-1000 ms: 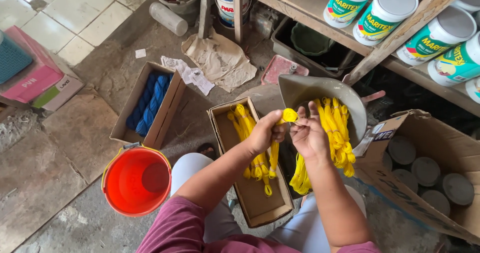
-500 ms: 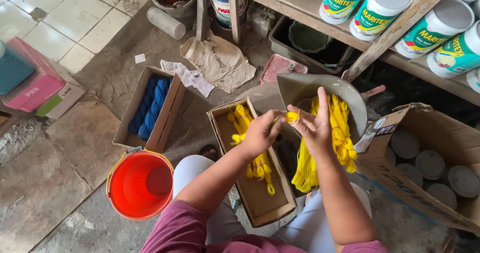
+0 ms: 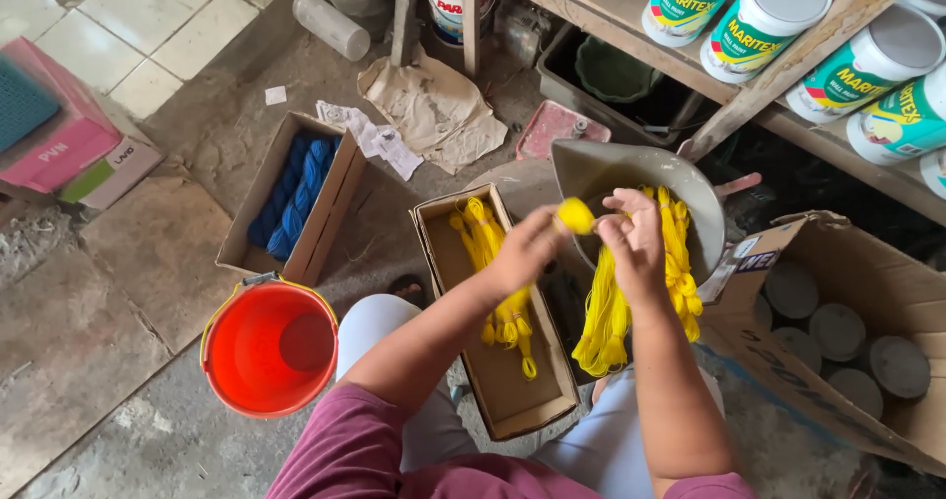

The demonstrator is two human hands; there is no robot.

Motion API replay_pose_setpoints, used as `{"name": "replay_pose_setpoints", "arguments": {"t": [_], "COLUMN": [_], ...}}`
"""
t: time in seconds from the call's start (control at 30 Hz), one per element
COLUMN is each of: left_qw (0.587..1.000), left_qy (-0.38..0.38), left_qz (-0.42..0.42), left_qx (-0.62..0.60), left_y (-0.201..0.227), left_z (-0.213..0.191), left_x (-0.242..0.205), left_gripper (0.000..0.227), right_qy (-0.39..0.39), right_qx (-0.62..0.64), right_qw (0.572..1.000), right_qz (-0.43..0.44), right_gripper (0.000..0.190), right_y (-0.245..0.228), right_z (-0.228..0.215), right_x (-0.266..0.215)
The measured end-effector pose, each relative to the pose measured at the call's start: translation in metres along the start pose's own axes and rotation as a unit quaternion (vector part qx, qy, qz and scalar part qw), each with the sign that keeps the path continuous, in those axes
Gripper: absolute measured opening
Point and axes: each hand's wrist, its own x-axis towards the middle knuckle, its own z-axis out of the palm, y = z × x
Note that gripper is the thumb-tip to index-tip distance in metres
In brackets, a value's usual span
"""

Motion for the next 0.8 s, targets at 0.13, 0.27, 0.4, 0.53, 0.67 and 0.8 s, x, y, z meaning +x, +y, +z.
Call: {"name": "replay_pose_setpoints", "arguments": {"t": [0.13, 0.27, 0.4, 0.53, 0.67, 0.8], "left_qw": [0.939, 0.860, 0.867, 0.825, 0.800, 0.807], "left_qy": [0.054, 0.131, 0.124, 0.153, 0.100, 0.144], "left_qz": [-0.111, -0.143, -0.174, -0.208, -0.223, -0.235], "left_qx": [-0.321, -0.473, -0.450, -0.502, -0.548, -0.522], "left_y": [-0.032, 0.009, 0.025, 0.011, -0.003, -0.031], "left_z": [-0.013, -0.019, -0.033, -0.034, -0.021, -0.028], "left_x": [0.017, 0.021, 0.014, 0.018, 0.017, 0.020], "left_gripper": [0.025, 0.036, 0.092, 0.093, 0.099, 0.096], "right_qy": [-0.113, -0.203, 0.078, 0.157, -0.083, 0.130], "right_qx": [-0.011, -0.168, -0.021, -0.066, -0.299, -0.188], "right_qw": [0.992, 0.946, 0.997, 0.973, 0.950, 0.969], "right_qz": [0.060, 0.191, 0.012, -0.157, 0.030, -0.090], "right_gripper": [0.047, 0.044, 0.020, 0.028, 0.019, 0.031], "right_y": [-0.019, -0.035, 0.025, 0.006, -0.005, 0.027], "right_z": [0.015, 0.039, 0.031, 0.029, 0.043, 0.038], "right_x": [-0.006, -0.021, -0.022, -0.014, -0.024, -0.015]}}
